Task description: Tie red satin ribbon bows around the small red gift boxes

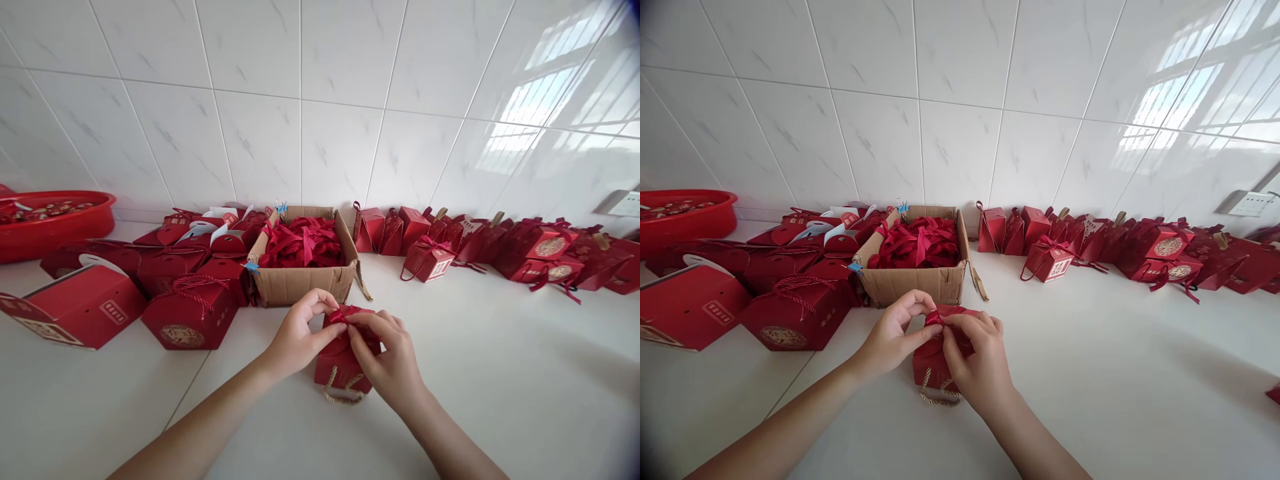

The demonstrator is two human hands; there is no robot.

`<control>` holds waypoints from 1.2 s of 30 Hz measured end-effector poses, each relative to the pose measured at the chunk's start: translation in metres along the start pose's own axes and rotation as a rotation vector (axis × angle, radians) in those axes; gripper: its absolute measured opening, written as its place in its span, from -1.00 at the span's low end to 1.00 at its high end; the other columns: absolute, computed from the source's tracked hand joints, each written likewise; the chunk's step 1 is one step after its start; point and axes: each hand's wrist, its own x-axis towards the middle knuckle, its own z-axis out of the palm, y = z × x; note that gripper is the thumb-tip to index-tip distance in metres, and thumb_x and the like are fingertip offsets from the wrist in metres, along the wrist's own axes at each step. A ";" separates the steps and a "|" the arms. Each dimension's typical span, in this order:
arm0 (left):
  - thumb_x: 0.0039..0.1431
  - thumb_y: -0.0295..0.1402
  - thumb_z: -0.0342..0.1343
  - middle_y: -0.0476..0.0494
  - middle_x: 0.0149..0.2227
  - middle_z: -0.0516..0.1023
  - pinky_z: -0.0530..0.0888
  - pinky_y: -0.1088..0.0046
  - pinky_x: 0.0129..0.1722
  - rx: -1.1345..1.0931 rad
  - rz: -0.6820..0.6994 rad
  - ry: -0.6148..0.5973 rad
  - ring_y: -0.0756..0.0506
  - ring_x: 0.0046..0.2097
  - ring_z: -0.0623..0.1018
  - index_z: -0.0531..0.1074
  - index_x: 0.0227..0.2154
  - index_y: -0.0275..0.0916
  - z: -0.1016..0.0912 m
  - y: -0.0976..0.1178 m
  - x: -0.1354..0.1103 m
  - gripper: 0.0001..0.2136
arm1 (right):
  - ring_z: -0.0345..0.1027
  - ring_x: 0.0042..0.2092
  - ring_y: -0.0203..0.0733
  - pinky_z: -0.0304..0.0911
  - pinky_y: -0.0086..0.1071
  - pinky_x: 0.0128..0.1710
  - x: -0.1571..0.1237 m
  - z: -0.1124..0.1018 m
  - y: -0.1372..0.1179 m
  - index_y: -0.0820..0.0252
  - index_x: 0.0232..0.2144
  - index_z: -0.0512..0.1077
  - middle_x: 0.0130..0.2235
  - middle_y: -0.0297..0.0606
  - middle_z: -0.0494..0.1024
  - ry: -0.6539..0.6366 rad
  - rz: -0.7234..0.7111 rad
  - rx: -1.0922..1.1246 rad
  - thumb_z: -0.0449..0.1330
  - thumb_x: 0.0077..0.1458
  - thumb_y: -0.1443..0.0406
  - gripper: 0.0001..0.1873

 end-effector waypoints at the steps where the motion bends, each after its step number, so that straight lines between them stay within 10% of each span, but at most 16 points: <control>1: 0.09 -0.37 0.16 -0.05 -0.30 0.47 0.40 0.43 -0.18 0.005 -0.008 0.007 -0.07 -0.16 0.50 0.23 -0.31 -0.21 0.000 0.000 0.000 -0.81 | 0.34 -0.30 -0.19 0.12 -0.19 -0.18 0.000 -0.001 0.000 0.09 -0.28 0.48 -0.32 -0.27 0.54 0.009 -0.027 -0.054 0.10 0.13 0.32 -0.84; 10: 0.11 -0.35 0.15 -0.07 -0.20 0.48 0.40 0.41 -0.09 0.080 0.034 -0.015 -0.09 -0.07 0.49 0.25 -0.22 -0.17 0.000 0.003 0.001 -0.79 | 0.28 -0.25 -0.13 0.07 -0.12 -0.16 0.000 -0.008 0.003 0.02 -0.32 0.55 -0.24 -0.24 0.49 -0.003 -0.037 -0.202 0.18 0.09 0.28 -0.86; 23: 0.17 -0.47 0.01 -0.11 -0.31 0.44 0.29 0.20 -0.09 0.646 0.322 0.018 -0.14 -0.19 0.39 0.27 -0.29 -0.19 -0.002 -0.002 0.009 -0.92 | 0.21 0.01 0.05 0.18 -0.03 -0.05 0.005 -0.005 0.013 0.11 -0.43 0.53 -0.05 -0.11 0.40 -0.060 0.168 0.090 0.13 0.12 0.21 -0.80; 36: 0.12 -0.53 0.00 -0.09 -0.25 0.48 0.29 0.25 -0.07 0.578 0.379 0.098 -0.13 -0.17 0.44 0.27 -0.26 -0.17 0.004 -0.004 0.010 -0.84 | -0.06 0.30 0.06 0.19 -0.15 0.07 0.010 -0.005 0.011 0.21 -0.53 0.47 0.22 -0.10 0.22 -0.241 0.360 0.466 0.10 0.15 0.05 -0.60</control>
